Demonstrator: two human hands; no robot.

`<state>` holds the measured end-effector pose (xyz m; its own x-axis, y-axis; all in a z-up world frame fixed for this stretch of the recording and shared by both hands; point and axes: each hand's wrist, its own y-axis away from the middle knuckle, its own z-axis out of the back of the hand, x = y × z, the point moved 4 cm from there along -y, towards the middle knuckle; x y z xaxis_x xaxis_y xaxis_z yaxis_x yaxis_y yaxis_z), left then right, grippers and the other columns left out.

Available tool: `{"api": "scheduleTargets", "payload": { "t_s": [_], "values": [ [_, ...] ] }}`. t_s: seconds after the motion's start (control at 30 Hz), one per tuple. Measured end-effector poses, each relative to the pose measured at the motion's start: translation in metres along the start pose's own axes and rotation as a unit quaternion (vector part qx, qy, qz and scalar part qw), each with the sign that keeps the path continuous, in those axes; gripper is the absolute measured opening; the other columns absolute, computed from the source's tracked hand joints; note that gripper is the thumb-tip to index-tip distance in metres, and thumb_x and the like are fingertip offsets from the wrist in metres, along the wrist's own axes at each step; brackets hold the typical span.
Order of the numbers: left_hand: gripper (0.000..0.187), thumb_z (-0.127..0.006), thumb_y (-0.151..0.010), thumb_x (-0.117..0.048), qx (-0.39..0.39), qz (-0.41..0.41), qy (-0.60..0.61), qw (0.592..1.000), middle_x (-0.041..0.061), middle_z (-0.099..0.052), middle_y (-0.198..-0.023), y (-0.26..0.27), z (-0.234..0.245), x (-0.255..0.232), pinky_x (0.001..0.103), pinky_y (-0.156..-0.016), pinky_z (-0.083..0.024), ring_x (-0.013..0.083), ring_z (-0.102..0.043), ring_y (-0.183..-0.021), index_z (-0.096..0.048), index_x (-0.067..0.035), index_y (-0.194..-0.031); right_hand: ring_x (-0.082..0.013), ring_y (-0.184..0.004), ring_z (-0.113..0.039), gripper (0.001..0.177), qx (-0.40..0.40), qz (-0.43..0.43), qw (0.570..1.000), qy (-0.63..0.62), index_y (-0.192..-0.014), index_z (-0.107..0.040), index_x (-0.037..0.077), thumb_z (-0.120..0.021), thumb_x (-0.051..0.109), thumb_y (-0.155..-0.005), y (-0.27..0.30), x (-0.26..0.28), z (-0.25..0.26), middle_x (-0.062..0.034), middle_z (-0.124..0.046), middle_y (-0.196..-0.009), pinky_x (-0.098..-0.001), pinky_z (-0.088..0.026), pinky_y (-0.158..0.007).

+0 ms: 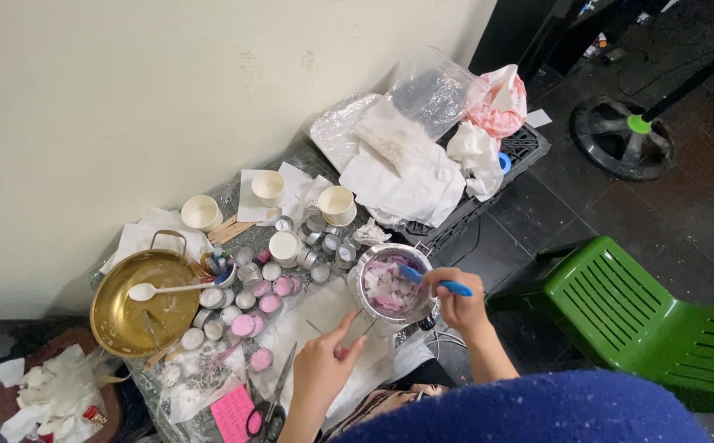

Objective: The recorder cuts a piece of pink candle wax and stirs it in a melting pot on an electric hot plate.

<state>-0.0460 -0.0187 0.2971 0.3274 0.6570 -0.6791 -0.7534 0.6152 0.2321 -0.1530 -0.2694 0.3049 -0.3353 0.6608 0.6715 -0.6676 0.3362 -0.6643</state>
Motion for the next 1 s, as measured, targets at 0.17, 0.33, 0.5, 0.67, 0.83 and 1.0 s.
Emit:
{"api": "scheduleTargets", "payload": {
  "t_s": [0.17,0.33,0.5,0.67,0.83,1.0],
  "values": [
    [0.052,-0.072,-0.083,-0.046,-0.015,-0.015,0.014,1.0,0.004,-0.062,-0.054,-0.001,-0.005,0.005,0.04,-0.053,-0.051,0.0246,-0.066,-0.052,-0.066,-0.036,-0.134,-0.0139,-0.056,-0.065,0.034,0.055,0.004,0.998,0.001,-0.097,-0.059,0.004,-0.048,0.033,-0.11,0.014,-0.009,-0.01,-0.0105,-0.075,-0.082,-0.0274,-0.053,-0.055],
    [0.052,-0.073,-0.083,-0.045,-0.023,-0.013,0.005,1.0,0.003,-0.063,-0.055,0.001,-0.006,0.006,0.04,-0.053,-0.051,0.0246,-0.066,-0.051,-0.067,-0.037,-0.134,-0.0119,-0.055,-0.066,0.035,0.005,0.054,0.993,-0.104,-0.098,-0.058,0.004,-0.044,0.034,-0.11,0.031,-0.008,-0.009,-0.0103,-0.074,-0.082,-0.0249,-0.053,-0.053],
    [0.051,-0.074,-0.084,-0.041,-0.023,-0.012,0.012,1.0,0.003,-0.062,-0.054,0.002,-0.002,0.001,0.039,-0.054,-0.051,0.0233,-0.065,-0.05,-0.067,-0.037,-0.134,-0.0138,-0.061,-0.065,0.035,0.101,-0.07,0.981,-0.15,-0.099,-0.058,0.0,-0.046,0.031,-0.112,0.022,-0.005,-0.02,-0.0125,-0.072,-0.084,-0.0263,-0.054,-0.058],
    [0.053,-0.073,-0.084,-0.042,-0.016,-0.01,0.009,1.0,0.004,-0.06,-0.054,0.002,-0.002,0.002,0.039,-0.053,-0.051,0.0235,-0.064,-0.05,-0.065,-0.037,-0.136,-0.0113,-0.064,-0.066,0.033,-0.026,-0.059,0.987,-0.148,-0.104,-0.056,0.002,-0.046,0.033,-0.111,0.027,-0.027,-0.003,-0.0106,-0.073,-0.089,-0.0245,-0.053,-0.06],
    [0.052,-0.073,-0.085,-0.042,-0.013,-0.015,0.003,1.0,0.004,-0.06,-0.054,0.002,0.0,-0.002,0.04,-0.053,-0.049,0.0235,-0.064,-0.05,-0.064,-0.036,-0.136,-0.0133,-0.066,-0.065,0.034,-0.023,-0.069,0.993,-0.091,-0.104,-0.057,0.002,-0.047,0.033,-0.112,0.018,-0.018,-0.003,-0.0126,-0.072,-0.089,-0.0254,-0.052,-0.062],
    [0.051,-0.073,-0.084,-0.043,-0.03,-0.027,0.014,0.999,0.003,-0.06,-0.055,0.003,-0.002,0.001,0.04,-0.051,-0.049,0.0228,-0.064,-0.05,-0.067,-0.034,-0.134,-0.0145,-0.063,-0.068,0.033,0.026,0.001,0.996,-0.082,-0.1,-0.061,0.004,-0.047,0.032,-0.11,0.02,-0.008,0.003,-0.0103,-0.073,-0.085,-0.027,-0.056,-0.062]
  ]
}}
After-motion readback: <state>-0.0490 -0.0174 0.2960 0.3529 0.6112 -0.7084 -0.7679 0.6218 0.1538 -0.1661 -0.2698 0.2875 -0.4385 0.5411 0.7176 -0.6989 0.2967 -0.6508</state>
